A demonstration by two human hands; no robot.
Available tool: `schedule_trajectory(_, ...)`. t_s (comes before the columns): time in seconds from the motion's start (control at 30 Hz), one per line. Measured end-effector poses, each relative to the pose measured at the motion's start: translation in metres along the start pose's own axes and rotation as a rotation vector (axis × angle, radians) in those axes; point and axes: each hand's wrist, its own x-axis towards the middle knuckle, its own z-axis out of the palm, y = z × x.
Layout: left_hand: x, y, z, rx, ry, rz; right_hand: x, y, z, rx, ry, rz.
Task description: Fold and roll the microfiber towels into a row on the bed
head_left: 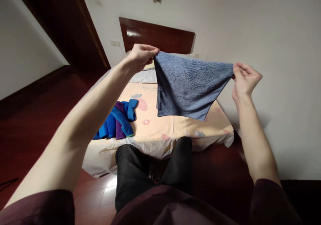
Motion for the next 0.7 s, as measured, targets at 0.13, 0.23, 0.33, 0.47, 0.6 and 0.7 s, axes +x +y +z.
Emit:
schedule_trajectory(0.13,-0.017,0.01,-0.015,-0.017,-0.047,-0.048,-0.003,-0.013,0.001,0.004,-0.102,0.093)
schedule_trajectory(0.23,-0.027,0.011,-0.022,0.084,-0.001,0.01,-0.01,-0.019,0.001,-0.017,-0.103,0.2)
schedule_trajectory(0.33,-0.035,0.01,-0.026,0.301,0.08,0.152,-0.018,-0.02,0.001,-0.029,-0.125,0.34)
schedule_trajectory(0.47,-0.042,0.011,-0.032,0.497,0.141,0.244,-0.021,-0.005,-0.002,0.008,-0.193,0.42)
schedule_trajectory(0.6,-0.039,0.008,-0.037,0.501,0.144,0.247,-0.018,0.019,-0.005,0.047,-0.232,0.348)
schedule_trajectory(0.7,-0.037,0.004,-0.04,0.5,0.158,0.236,-0.021,0.028,-0.008,0.026,-0.226,0.329)
